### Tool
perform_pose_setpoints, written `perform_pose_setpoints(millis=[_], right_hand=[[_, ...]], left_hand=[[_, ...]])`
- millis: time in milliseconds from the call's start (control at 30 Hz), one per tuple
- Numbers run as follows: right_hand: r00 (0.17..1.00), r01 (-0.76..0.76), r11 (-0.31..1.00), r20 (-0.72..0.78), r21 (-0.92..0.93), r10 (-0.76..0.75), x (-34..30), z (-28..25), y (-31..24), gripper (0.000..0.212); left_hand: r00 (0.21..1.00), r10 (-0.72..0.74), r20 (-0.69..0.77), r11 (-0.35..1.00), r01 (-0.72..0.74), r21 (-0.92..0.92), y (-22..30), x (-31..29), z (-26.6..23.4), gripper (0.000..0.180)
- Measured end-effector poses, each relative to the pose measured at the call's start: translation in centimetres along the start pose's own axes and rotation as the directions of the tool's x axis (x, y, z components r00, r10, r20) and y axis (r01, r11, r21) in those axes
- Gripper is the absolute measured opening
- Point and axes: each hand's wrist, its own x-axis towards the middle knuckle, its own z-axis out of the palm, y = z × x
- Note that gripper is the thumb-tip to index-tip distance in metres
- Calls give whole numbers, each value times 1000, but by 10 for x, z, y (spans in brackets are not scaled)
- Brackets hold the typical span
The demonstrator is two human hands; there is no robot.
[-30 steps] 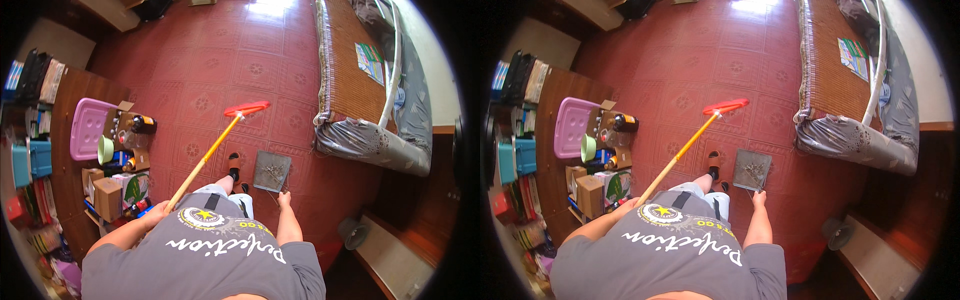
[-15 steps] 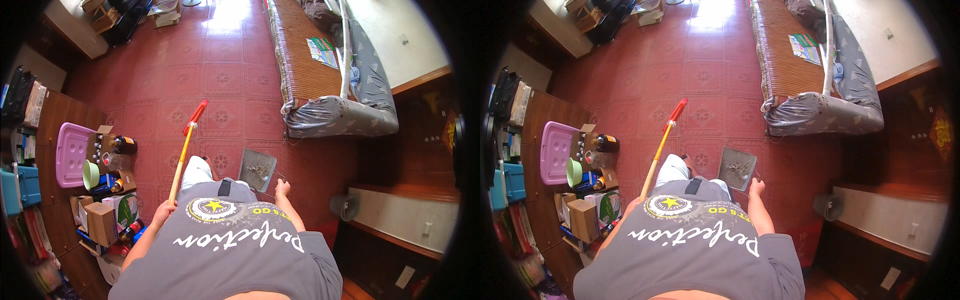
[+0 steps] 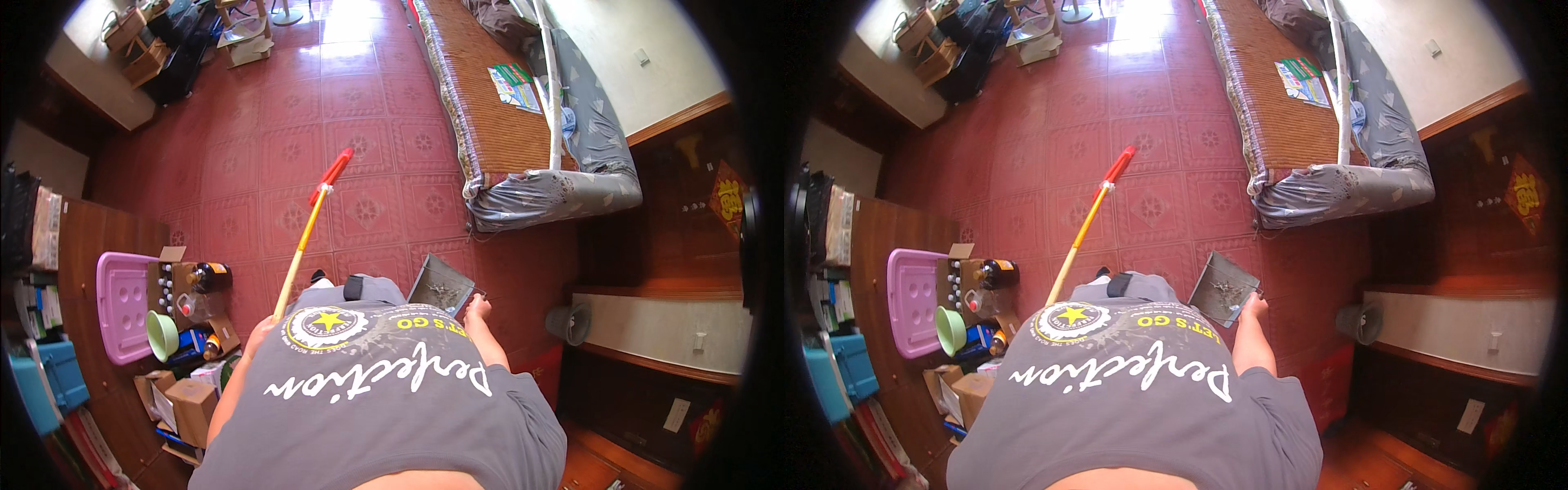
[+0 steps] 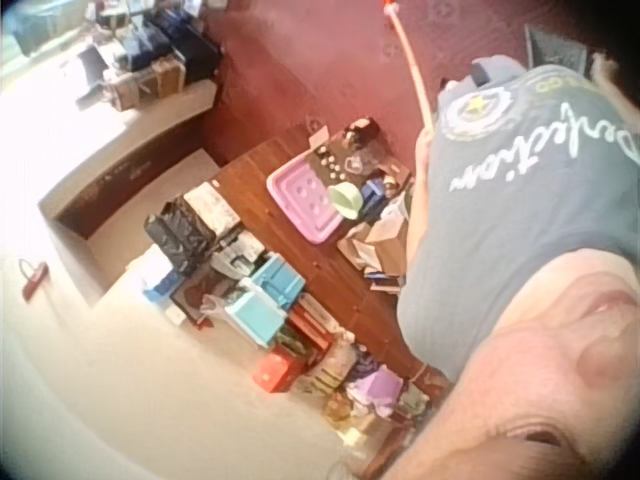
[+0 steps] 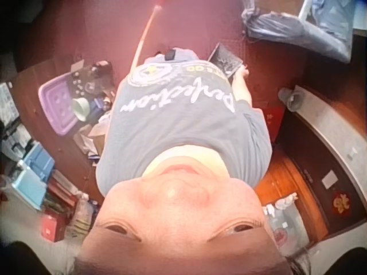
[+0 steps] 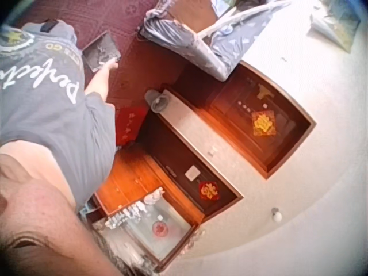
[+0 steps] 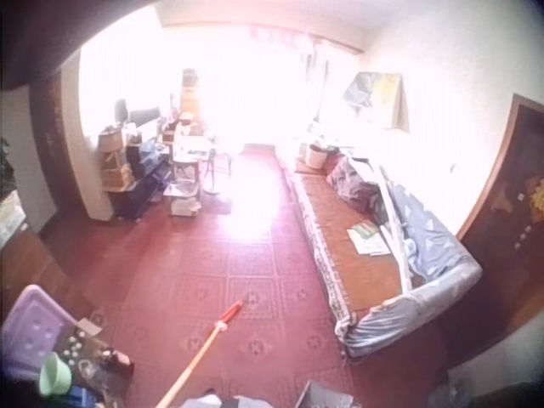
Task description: The person sweeps debris from the floor using a broom and a dustpan, moving across the room to collect various piles of dirt.
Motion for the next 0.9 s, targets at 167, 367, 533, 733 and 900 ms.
perform_pose_setpoints(millis=[167, 367, 533, 733, 900], right_hand=[[997, -6, 985, -77, 173, 20, -14, 21, -42, 25], [994, -85, 956, -41, 282, 100, -36, 62, -117, 22], [993, -105, 948, -11, 299, 114, -20, 145, -185, 22], [984, -164, 942, 114, 293, 135, 27, 275, -281, 24], [901, -253, 941, 410, 227, 143, 69, 365, -356, 29]], left_hand=[[999, -23, 24, 997, 21, 73, 57, 37, -47, 29], [998, -64, -6, 991, 64, 114, 137, 89, -45, 29], [993, -100, -56, 982, 107, 154, 200, 154, -22, 29], [977, -132, -166, 959, 168, 226, 291, 249, 39, 31], [960, -123, -253, 905, 213, 368, 391, 318, 103, 32]])
